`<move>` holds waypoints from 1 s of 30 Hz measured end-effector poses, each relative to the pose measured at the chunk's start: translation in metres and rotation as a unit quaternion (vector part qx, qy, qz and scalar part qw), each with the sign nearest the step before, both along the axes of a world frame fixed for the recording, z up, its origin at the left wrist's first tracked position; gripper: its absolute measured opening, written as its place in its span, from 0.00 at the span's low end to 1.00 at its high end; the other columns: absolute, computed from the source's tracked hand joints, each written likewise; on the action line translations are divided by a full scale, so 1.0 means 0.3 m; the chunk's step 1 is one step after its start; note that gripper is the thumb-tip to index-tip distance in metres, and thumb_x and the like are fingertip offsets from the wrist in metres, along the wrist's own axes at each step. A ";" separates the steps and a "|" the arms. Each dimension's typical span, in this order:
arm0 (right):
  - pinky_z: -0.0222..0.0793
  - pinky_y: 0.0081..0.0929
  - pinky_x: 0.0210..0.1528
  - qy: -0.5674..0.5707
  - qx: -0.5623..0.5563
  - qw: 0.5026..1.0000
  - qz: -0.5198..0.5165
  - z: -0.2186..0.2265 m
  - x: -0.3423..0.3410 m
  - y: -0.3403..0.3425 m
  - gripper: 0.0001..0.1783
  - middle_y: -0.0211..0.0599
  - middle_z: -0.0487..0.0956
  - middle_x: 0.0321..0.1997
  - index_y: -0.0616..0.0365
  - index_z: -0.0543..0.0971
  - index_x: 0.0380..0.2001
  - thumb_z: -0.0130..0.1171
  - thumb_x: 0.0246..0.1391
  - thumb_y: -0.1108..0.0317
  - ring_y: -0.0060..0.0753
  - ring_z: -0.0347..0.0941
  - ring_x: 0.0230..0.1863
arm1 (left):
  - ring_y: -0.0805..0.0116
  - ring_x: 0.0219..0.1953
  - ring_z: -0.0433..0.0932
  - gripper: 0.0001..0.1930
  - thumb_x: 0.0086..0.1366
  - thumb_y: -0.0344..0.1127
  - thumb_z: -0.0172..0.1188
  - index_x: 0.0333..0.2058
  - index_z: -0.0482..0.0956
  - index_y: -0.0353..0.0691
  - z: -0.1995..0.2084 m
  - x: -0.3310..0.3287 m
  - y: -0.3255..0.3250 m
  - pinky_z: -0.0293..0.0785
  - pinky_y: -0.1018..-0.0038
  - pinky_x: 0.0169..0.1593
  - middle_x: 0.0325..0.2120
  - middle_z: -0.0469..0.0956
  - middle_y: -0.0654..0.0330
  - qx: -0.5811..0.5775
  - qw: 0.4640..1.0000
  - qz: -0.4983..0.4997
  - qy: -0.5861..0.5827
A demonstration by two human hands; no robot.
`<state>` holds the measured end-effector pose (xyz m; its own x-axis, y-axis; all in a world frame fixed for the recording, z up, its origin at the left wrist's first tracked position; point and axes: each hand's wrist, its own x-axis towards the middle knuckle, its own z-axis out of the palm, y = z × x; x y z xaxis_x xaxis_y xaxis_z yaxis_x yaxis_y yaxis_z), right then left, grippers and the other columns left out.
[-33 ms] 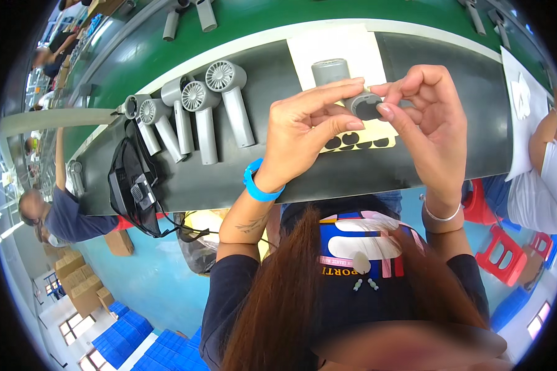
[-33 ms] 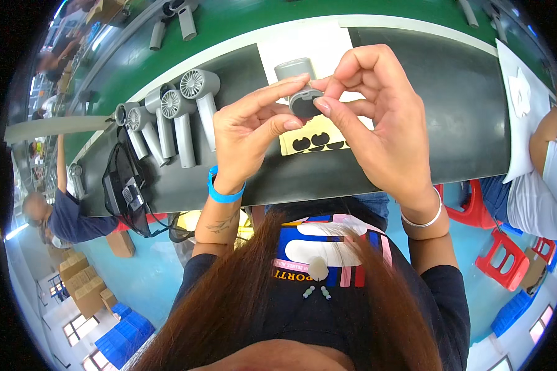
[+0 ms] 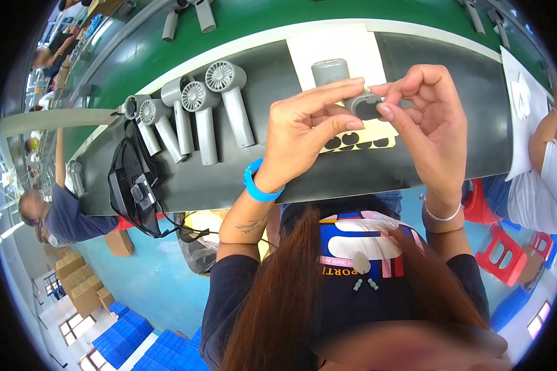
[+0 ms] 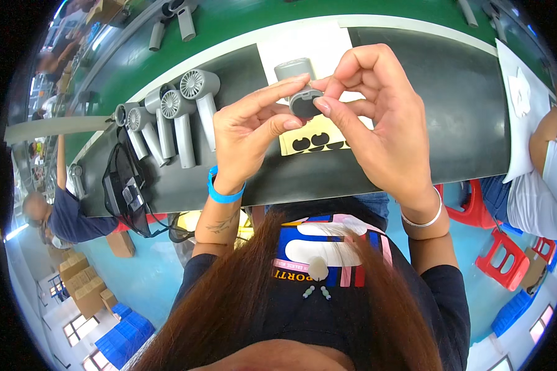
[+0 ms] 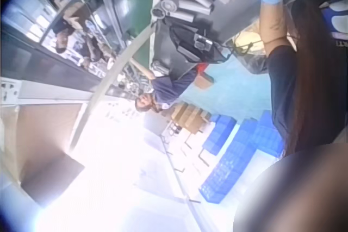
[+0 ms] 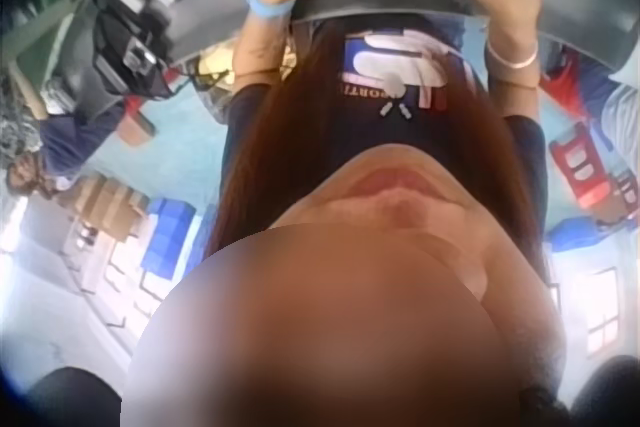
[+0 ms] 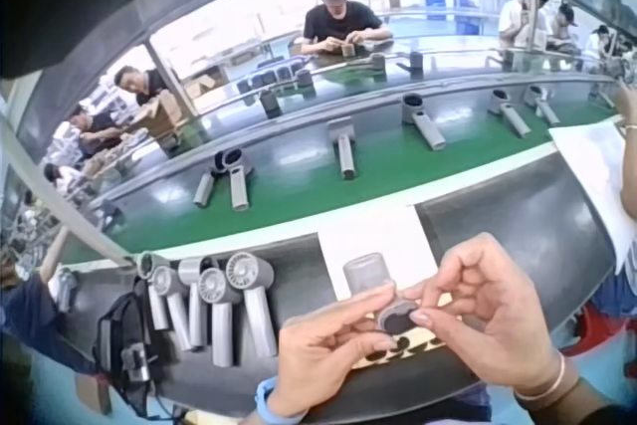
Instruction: Assembling small circular parts into grey cylindrical components and placing them into a tray at an assembly station.
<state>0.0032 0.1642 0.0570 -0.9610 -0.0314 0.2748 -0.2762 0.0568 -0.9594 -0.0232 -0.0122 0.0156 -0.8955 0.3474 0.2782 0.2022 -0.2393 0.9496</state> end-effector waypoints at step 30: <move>0.76 0.16 0.36 -0.013 0.040 0.998 -0.035 0.011 -0.001 -0.008 0.13 0.32 0.74 0.32 0.62 0.67 0.36 0.58 0.48 0.84 0.21 0.76 0.40 | 0.71 0.36 0.80 0.18 0.55 0.18 0.60 0.47 0.77 0.32 -0.006 -0.001 0.006 0.79 0.79 0.39 0.47 0.77 0.51 0.002 1.000 -0.002 -0.022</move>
